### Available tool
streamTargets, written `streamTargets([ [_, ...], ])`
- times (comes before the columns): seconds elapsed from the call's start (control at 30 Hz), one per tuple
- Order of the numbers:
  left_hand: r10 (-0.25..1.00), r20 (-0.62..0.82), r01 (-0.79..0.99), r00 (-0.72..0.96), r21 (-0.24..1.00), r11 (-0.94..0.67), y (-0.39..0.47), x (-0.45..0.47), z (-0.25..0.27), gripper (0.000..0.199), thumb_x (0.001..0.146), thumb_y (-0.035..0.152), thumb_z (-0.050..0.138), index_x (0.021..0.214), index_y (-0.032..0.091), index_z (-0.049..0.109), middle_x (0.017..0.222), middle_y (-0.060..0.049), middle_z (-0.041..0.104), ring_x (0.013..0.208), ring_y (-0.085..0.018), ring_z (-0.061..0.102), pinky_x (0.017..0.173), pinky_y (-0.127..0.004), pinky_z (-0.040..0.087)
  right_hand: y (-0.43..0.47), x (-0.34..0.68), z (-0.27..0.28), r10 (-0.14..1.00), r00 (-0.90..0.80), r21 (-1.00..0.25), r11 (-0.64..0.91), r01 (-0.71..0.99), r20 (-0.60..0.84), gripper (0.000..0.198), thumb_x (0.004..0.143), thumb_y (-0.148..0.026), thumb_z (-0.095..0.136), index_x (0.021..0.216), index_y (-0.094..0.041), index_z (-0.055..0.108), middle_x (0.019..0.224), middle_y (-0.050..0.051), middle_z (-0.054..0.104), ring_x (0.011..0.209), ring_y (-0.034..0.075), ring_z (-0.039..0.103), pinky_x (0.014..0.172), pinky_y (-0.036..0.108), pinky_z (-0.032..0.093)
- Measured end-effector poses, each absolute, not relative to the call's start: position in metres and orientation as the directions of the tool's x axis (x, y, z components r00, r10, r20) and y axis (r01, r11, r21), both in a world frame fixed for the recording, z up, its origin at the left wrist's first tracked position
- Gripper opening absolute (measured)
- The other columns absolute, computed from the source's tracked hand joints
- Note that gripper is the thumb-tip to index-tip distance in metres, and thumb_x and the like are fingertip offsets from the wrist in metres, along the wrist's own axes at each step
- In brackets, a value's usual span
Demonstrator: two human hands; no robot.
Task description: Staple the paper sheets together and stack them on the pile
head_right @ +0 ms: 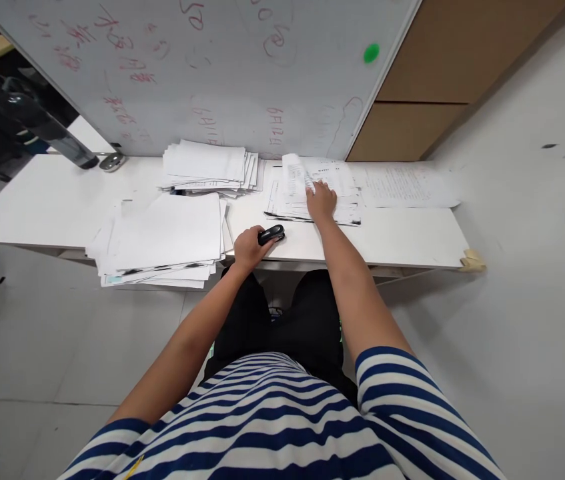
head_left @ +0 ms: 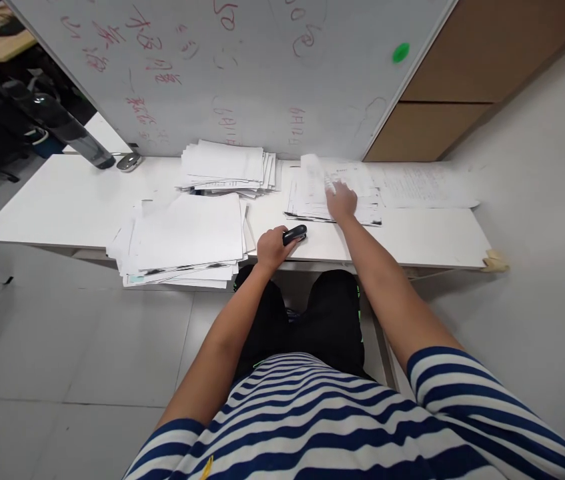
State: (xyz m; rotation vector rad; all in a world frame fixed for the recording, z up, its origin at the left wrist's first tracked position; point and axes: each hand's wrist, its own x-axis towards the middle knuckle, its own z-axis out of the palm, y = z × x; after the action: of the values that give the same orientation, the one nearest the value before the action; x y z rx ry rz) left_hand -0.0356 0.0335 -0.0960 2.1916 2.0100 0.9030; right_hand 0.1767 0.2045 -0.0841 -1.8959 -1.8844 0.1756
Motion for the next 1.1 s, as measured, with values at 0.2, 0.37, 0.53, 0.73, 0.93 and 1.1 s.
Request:
streamTargets([
  [0.2, 0.915, 0.403, 0.912, -0.007, 0.377, -0.159, 0.035, -0.036, -0.102, 0.042, 0.088, 0.061, 0.061, 0.105, 0.022, 0.061, 0.088, -0.008, 0.07, 0.086, -0.023, 0.066, 0.074, -0.032, 0.045, 0.206, 0.177, -0.077, 0.917, 0.329, -0.497, -0.183, 0.848, 0.223, 0.056, 0.106, -0.039, 0.018, 0.145, -0.009, 0.045, 0.098, 0.019, 0.073, 0.1, 0.031, 0.069, 0.094, 0.048, 0.045],
  [0.37, 0.916, 0.402, 0.911, -0.007, 0.381, -0.16, 0.034, -0.036, -0.1, 0.042, 0.089, 0.06, 0.061, 0.106, 0.021, 0.062, 0.09, -0.008, 0.07, 0.088, -0.023, 0.066, 0.076, -0.032, 0.045, 0.205, 0.177, -0.07, 0.949, 0.241, -0.438, -0.132, 0.889, 0.203, 0.069, 0.104, -0.052, 0.018, 0.156, -0.006, 0.022, 0.096, 0.018, 0.072, 0.095, 0.031, 0.068, 0.094, 0.049, 0.043],
  [0.53, 0.917, 0.398, 0.914, -0.016, 0.378, -0.148, 0.034, -0.035, -0.1, 0.042, 0.089, 0.06, 0.061, 0.106, 0.022, 0.062, 0.091, -0.008, 0.07, 0.089, -0.023, 0.066, 0.078, -0.032, 0.045, 0.199, 0.169, -0.065, 0.99, 0.055, -0.258, -0.02, 0.966, 0.132, 0.078, 0.098, -0.063, 0.028, 0.149, -0.004, 0.035, 0.105, 0.02, 0.07, 0.102, 0.034, 0.065, 0.104, 0.055, 0.035],
  [0.73, 0.927, 0.373, 0.902, -0.019, 0.406, -0.145, 0.034, -0.035, -0.097, 0.042, 0.089, 0.06, 0.061, 0.105, 0.021, 0.062, 0.091, -0.008, 0.069, 0.09, -0.024, 0.066, 0.077, -0.033, 0.044, 0.203, 0.155, -0.056, 0.997, 0.044, -0.173, -0.033, 0.984, 0.062, 0.093, 0.09, -0.075, 0.034, 0.153, -0.007, 0.028, 0.129, 0.026, 0.059, 0.119, 0.041, 0.055, 0.109, 0.074, 0.015],
  [0.93, 0.923, 0.385, 0.9, -0.023, 0.409, -0.148, 0.035, -0.037, -0.099, 0.043, 0.087, 0.062, 0.062, 0.104, 0.022, 0.062, 0.09, -0.008, 0.069, 0.088, -0.024, 0.066, 0.076, -0.033, 0.044, 0.197, 0.139, -0.06, 0.993, 0.113, -0.184, -0.105, 0.977, 0.032, 0.068, 0.096, -0.066, 0.031, 0.134, -0.016, 0.057, 0.139, 0.022, 0.052, 0.128, 0.041, 0.046, 0.107, 0.078, 0.012],
  [1.1, 0.912, 0.408, 0.903, -0.038, 0.405, -0.144, 0.037, -0.036, -0.1, 0.043, 0.087, 0.061, 0.062, 0.105, 0.022, 0.062, 0.089, -0.008, 0.069, 0.087, -0.023, 0.065, 0.076, -0.032, 0.044, 0.198, 0.143, -0.057, 0.981, 0.128, -0.235, -0.091, 0.968, 0.147, 0.048, 0.102, -0.041, 0.028, 0.107, -0.016, 0.069, 0.107, 0.014, 0.066, 0.108, 0.029, 0.058, 0.113, 0.072, 0.009],
])
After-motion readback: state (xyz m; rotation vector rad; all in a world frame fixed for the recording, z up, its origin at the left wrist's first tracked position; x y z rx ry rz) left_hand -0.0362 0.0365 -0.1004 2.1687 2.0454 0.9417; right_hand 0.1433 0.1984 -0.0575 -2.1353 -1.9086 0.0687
